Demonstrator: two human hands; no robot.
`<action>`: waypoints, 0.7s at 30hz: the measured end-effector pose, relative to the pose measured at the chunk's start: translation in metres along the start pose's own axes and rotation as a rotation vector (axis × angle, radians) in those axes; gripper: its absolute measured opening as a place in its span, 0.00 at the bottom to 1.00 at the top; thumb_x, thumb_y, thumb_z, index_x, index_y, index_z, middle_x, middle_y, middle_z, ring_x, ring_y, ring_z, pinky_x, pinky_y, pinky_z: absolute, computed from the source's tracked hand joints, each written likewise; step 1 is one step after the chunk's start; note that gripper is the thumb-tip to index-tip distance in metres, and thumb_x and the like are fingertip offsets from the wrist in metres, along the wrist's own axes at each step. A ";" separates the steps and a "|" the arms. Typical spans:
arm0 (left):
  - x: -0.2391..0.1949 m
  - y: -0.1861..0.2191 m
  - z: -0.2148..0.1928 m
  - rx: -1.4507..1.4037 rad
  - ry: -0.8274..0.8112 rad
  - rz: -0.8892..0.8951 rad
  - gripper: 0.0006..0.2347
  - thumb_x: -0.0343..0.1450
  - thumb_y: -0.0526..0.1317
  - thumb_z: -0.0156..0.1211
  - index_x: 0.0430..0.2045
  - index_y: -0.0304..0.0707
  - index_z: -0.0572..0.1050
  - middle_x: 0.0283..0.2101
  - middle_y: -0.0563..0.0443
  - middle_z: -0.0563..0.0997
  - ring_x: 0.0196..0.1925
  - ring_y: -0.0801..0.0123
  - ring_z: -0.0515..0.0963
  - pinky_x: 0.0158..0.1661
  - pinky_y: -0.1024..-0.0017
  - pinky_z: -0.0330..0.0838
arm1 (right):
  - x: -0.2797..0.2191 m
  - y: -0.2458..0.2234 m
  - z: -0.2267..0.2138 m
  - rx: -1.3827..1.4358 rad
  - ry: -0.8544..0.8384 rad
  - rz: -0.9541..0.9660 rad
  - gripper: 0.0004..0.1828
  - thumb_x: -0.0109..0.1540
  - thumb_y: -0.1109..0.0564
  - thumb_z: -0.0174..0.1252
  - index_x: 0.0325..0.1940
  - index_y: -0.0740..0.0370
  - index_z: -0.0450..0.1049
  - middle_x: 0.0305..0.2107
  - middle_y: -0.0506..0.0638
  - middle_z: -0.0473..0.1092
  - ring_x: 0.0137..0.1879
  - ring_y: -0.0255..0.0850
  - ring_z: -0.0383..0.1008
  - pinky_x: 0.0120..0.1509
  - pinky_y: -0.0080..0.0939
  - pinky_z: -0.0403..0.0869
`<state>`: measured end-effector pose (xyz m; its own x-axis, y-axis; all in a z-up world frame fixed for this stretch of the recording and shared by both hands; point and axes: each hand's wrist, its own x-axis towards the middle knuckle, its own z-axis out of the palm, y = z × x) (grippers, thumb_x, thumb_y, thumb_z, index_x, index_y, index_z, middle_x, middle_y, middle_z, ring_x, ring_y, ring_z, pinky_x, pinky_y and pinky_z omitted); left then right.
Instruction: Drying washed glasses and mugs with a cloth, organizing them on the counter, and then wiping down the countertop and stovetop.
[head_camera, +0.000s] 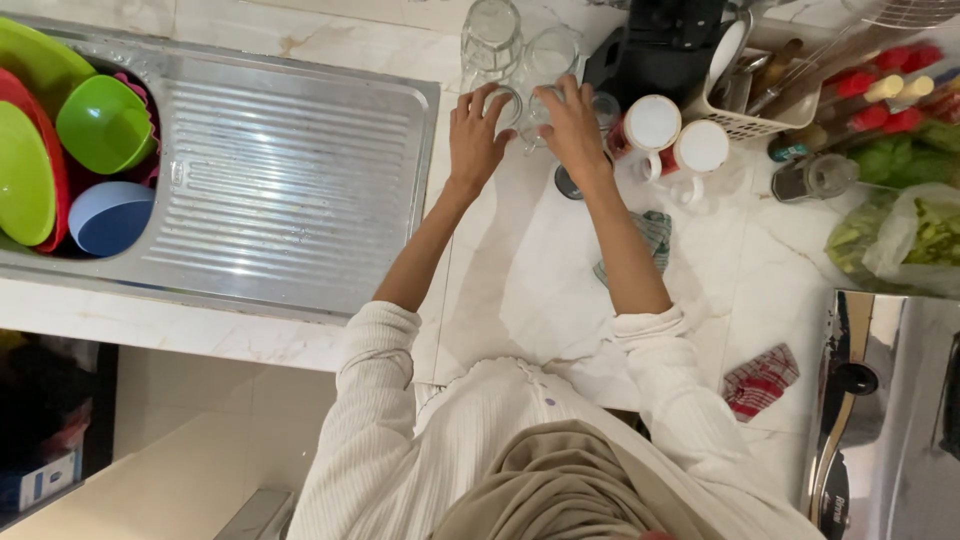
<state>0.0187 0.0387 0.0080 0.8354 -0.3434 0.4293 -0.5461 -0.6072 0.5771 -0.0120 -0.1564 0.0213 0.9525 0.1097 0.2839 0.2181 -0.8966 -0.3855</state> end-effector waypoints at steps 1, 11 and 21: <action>0.000 -0.004 0.005 0.002 -0.005 -0.001 0.26 0.58 0.35 0.74 0.52 0.44 0.74 0.60 0.50 0.72 0.60 0.50 0.69 0.54 0.55 0.64 | -0.002 -0.004 -0.006 0.004 -0.001 0.003 0.38 0.52 0.65 0.74 0.66 0.54 0.72 0.57 0.56 0.62 0.60 0.58 0.63 0.65 0.55 0.70; 0.006 -0.011 0.027 0.012 0.035 0.052 0.25 0.59 0.25 0.70 0.51 0.42 0.74 0.63 0.52 0.71 0.65 0.51 0.68 0.60 0.58 0.67 | -0.024 0.050 -0.024 -0.097 0.070 0.105 0.32 0.55 0.72 0.65 0.64 0.61 0.74 0.53 0.61 0.66 0.57 0.61 0.66 0.62 0.55 0.70; 0.004 -0.012 0.023 -0.010 0.022 0.038 0.22 0.60 0.23 0.68 0.47 0.42 0.74 0.62 0.52 0.72 0.65 0.51 0.68 0.59 0.58 0.68 | -0.066 0.029 -0.042 0.018 0.142 0.127 0.30 0.60 0.70 0.65 0.66 0.62 0.72 0.62 0.66 0.62 0.65 0.62 0.63 0.65 0.54 0.70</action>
<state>0.0301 0.0279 -0.0136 0.8123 -0.3504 0.4663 -0.5785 -0.5863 0.5671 -0.0775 -0.2073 0.0281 0.9335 -0.0667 0.3524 0.1029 -0.8915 -0.4412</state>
